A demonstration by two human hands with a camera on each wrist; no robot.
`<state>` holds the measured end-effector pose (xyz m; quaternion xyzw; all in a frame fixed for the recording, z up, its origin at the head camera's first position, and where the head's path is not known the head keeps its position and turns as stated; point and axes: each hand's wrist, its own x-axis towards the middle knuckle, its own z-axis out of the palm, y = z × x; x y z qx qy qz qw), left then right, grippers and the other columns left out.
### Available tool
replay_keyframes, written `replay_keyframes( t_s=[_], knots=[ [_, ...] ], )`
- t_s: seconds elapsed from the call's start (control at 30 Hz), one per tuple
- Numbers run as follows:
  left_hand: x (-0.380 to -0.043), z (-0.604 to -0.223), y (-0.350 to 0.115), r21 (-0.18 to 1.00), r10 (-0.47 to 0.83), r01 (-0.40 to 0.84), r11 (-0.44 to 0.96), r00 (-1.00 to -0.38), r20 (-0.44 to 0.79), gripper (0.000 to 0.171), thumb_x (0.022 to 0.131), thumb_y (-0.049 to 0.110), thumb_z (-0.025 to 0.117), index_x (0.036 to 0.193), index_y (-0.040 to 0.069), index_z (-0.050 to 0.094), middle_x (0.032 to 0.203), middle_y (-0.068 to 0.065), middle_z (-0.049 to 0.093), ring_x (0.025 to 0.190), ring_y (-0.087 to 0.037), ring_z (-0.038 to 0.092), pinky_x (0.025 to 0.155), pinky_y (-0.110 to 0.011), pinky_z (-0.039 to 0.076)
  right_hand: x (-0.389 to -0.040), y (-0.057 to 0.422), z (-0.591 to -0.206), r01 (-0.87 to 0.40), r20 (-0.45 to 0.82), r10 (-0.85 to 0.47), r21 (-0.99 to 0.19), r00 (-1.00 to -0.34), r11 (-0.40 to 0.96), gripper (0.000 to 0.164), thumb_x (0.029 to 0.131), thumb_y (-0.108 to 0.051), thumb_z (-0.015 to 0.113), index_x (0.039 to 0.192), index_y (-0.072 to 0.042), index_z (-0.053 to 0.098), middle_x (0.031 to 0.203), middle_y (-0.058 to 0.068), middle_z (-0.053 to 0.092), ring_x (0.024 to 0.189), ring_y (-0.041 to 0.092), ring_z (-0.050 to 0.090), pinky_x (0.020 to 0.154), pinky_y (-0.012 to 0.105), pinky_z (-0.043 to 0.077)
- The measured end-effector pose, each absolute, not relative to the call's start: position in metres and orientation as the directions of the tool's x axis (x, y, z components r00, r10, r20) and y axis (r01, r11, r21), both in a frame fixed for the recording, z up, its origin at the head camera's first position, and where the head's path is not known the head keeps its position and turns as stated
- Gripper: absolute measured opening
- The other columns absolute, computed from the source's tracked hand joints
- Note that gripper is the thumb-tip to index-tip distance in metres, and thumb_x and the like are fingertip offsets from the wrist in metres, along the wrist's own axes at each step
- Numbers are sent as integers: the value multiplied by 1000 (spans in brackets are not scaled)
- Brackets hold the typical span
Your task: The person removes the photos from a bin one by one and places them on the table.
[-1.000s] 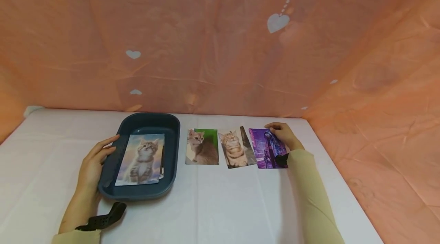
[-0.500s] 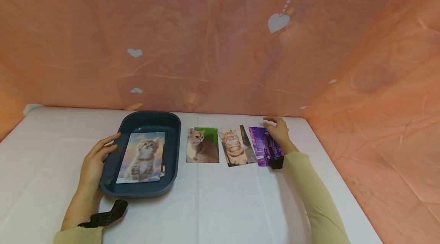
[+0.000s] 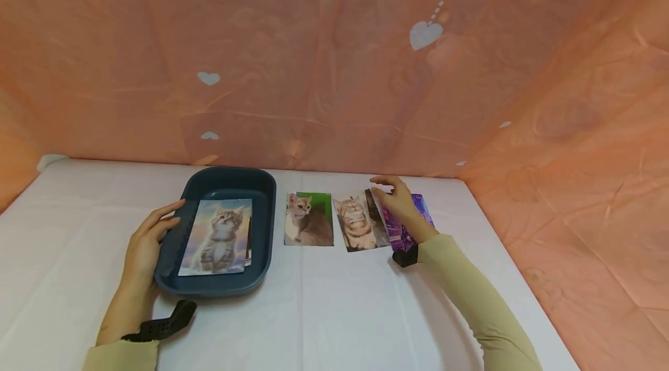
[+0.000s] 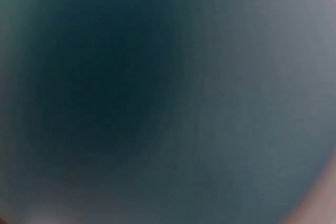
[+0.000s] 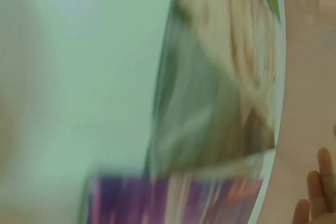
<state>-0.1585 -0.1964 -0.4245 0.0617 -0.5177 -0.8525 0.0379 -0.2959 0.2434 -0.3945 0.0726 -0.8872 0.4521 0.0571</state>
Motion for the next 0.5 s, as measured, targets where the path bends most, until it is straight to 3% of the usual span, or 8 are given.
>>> replay_keyframes(
  t_s=[0.2,0.33,0.5],
  knots=[
    [-159,-425,-197,894,-136,4,-447,-989,-64,34,99,18,52,132,17,60,106,5,63,86,-9,66,69,-24,55,-288,221,-390,-246,167,-186,-775,-968,582,28,89,-10,63,116,-3,66,126,19,55,120,37,49,102,54,36],
    [-160,-425,-197,901,-145,-7,-434,-986,-77,34,98,20,53,132,18,60,106,6,62,86,-8,66,69,-23,55,-282,207,-387,-269,143,-255,-772,-956,576,27,90,-12,63,115,-2,66,125,18,55,103,37,49,90,46,39],
    [-160,-425,-197,909,-148,-18,-415,-985,-88,35,99,21,53,133,19,59,108,7,61,87,-7,65,69,-22,54,-276,194,-383,-295,129,-320,-780,-939,552,28,91,-13,64,116,0,65,126,15,55,114,31,49,98,50,37]
  ],
)
